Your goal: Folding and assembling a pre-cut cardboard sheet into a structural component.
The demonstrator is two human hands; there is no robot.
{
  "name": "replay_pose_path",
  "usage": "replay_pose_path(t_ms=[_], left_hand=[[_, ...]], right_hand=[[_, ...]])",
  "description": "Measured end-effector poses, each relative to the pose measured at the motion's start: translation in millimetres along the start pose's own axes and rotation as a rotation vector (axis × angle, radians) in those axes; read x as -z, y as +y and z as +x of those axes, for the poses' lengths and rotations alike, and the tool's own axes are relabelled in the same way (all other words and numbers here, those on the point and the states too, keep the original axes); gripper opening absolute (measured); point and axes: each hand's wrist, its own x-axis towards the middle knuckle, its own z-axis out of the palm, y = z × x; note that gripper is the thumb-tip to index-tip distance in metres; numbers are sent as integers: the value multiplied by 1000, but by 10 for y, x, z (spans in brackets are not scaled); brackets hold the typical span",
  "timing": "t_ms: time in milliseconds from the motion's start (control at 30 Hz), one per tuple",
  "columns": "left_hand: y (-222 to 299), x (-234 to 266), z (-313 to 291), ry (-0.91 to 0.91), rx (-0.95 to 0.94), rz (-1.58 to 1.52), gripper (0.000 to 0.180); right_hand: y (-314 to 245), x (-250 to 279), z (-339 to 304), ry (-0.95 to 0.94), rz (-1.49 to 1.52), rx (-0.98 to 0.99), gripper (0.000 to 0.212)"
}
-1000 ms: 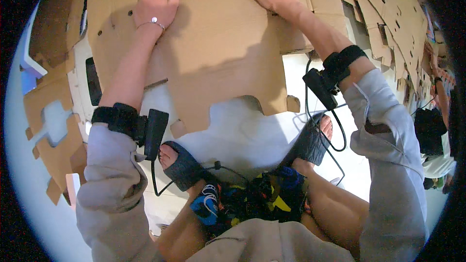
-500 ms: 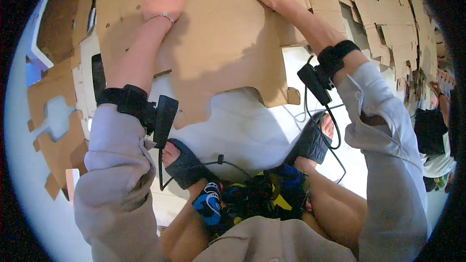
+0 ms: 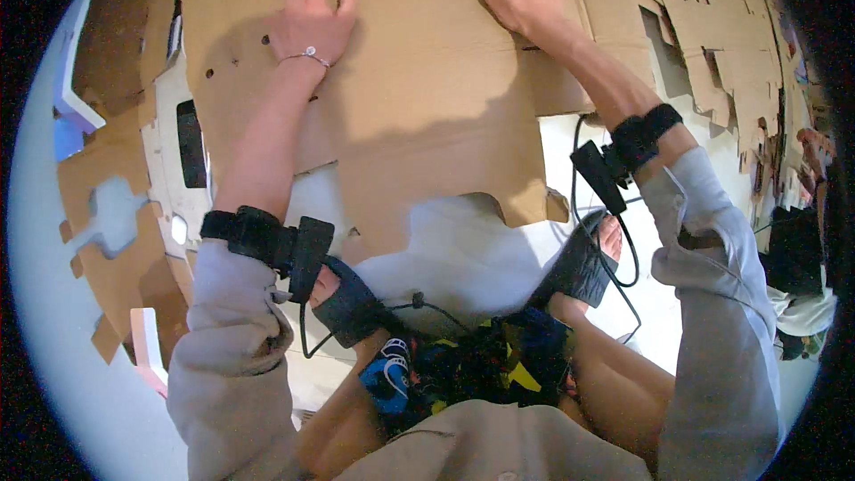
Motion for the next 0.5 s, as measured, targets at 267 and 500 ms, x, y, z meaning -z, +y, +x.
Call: replay_pose_path(t_ms=[267, 500], left_hand=[[33, 4, 51, -133, 125, -127, 48], [-116, -84, 257, 22, 11, -326, 45]], right_hand=[[-13, -47, 54, -69, -35, -103, 35], [12, -77, 232, 9, -58, -105, 38]])
